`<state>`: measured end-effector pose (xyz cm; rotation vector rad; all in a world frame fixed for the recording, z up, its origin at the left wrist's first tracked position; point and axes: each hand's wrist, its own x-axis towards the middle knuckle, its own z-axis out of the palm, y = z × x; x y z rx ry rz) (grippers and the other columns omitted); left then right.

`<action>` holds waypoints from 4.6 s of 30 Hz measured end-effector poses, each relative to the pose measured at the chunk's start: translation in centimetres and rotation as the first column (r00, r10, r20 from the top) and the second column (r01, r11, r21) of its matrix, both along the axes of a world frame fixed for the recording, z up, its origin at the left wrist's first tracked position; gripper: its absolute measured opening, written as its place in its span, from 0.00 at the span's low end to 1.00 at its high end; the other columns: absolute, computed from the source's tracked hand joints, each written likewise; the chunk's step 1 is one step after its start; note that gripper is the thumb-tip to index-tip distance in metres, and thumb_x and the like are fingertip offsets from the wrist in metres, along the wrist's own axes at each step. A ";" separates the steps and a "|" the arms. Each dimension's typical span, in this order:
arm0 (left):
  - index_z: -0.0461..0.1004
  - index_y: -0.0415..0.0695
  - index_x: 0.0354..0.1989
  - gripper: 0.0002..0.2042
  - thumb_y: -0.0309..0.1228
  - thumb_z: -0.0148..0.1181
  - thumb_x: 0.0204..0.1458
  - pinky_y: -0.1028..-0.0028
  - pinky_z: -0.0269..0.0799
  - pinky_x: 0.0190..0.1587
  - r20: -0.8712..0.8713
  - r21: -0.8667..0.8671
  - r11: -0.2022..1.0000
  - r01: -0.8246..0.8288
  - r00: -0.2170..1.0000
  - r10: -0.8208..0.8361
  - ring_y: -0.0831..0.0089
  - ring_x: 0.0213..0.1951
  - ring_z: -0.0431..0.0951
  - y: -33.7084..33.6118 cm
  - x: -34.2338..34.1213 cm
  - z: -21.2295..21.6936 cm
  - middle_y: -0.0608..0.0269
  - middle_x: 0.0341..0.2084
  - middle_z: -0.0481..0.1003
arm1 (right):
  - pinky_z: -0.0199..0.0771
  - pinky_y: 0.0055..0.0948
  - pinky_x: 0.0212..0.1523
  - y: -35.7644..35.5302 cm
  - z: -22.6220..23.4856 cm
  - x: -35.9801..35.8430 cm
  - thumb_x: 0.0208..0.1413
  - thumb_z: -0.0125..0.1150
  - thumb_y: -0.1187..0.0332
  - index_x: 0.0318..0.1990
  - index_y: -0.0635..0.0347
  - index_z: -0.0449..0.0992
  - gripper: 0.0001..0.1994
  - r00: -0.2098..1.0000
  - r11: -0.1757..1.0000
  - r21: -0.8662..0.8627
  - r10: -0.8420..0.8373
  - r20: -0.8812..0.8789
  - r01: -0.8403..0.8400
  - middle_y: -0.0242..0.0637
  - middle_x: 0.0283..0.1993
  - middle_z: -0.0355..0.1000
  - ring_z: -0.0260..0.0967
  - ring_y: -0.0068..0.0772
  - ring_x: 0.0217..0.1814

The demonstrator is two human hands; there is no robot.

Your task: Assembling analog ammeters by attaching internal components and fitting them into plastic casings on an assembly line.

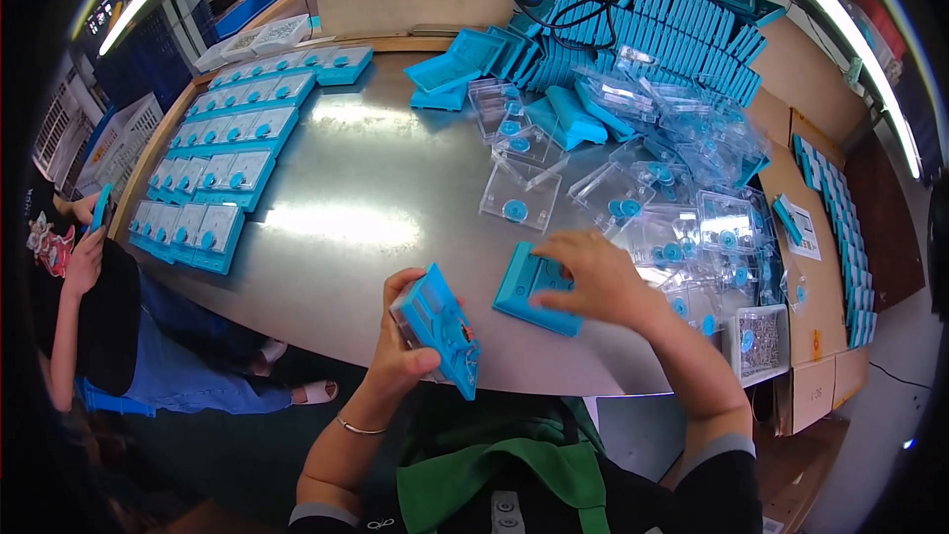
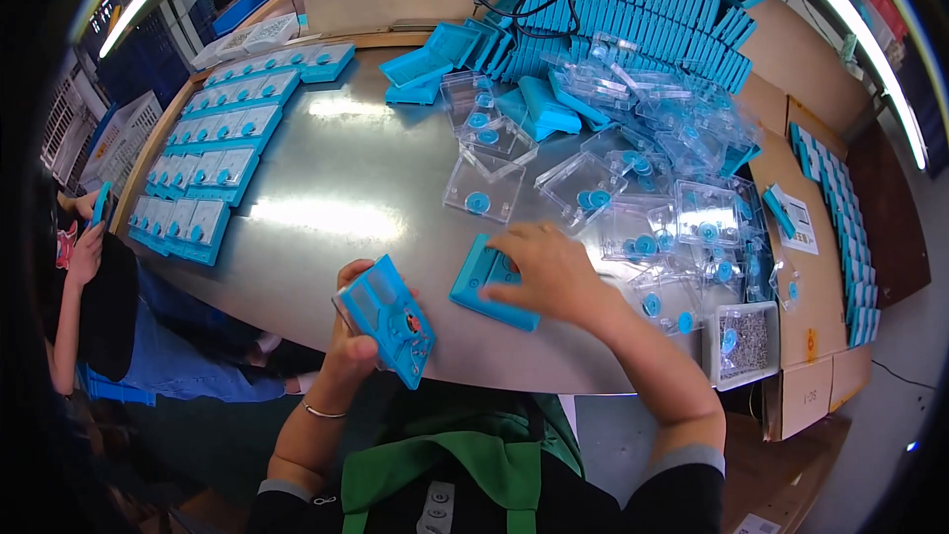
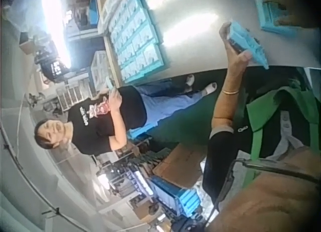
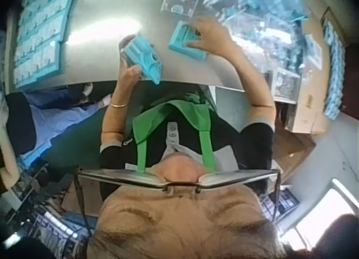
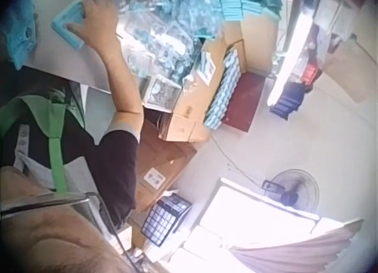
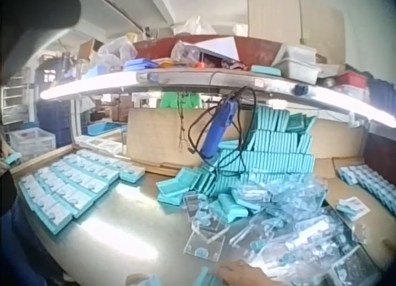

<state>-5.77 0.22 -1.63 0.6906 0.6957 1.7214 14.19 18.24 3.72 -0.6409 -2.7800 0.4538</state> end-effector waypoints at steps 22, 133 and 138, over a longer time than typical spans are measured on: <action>0.42 0.54 0.65 0.50 0.34 0.72 0.33 0.61 0.58 0.59 -0.274 0.170 0.985 0.018 0.961 0.030 0.61 0.60 0.56 0.8 3.3 -1.4 0.57 0.58 0.52 | 0.67 0.32 0.46 -9.4 -0.6 1.3 0.38 0.74 0.55 0.63 0.58 0.56 0.45 0.937 0.778 -0.619 -0.129 -0.324 -0.107 0.47 0.57 0.63 0.64 0.42 0.54; 0.61 0.48 0.58 0.32 0.21 0.60 0.38 0.55 0.58 0.59 -0.607 0.434 0.821 -0.370 -0.793 -0.037 0.55 0.60 0.62 13.6 -29.5 -0.2 0.58 0.59 0.63 | 0.55 0.14 0.12 -1.0 0.1 0.1 0.55 0.52 0.74 0.55 0.72 0.63 0.20 0.925 0.062 -0.997 -0.375 -0.063 -0.043 0.54 0.42 0.74 0.76 0.33 0.29; 0.59 0.50 0.60 0.24 0.24 0.46 0.53 0.48 0.56 0.60 -0.540 0.324 0.826 -0.461 -0.807 -0.239 0.58 0.65 0.54 20.6 -30.5 0.9 0.65 0.63 0.58 | 0.54 0.14 0.12 -1.5 0.4 5.7 0.55 0.51 0.75 0.50 0.71 0.67 0.15 0.818 0.025 -0.999 -0.576 0.002 0.020 0.53 0.38 0.75 0.75 0.30 0.28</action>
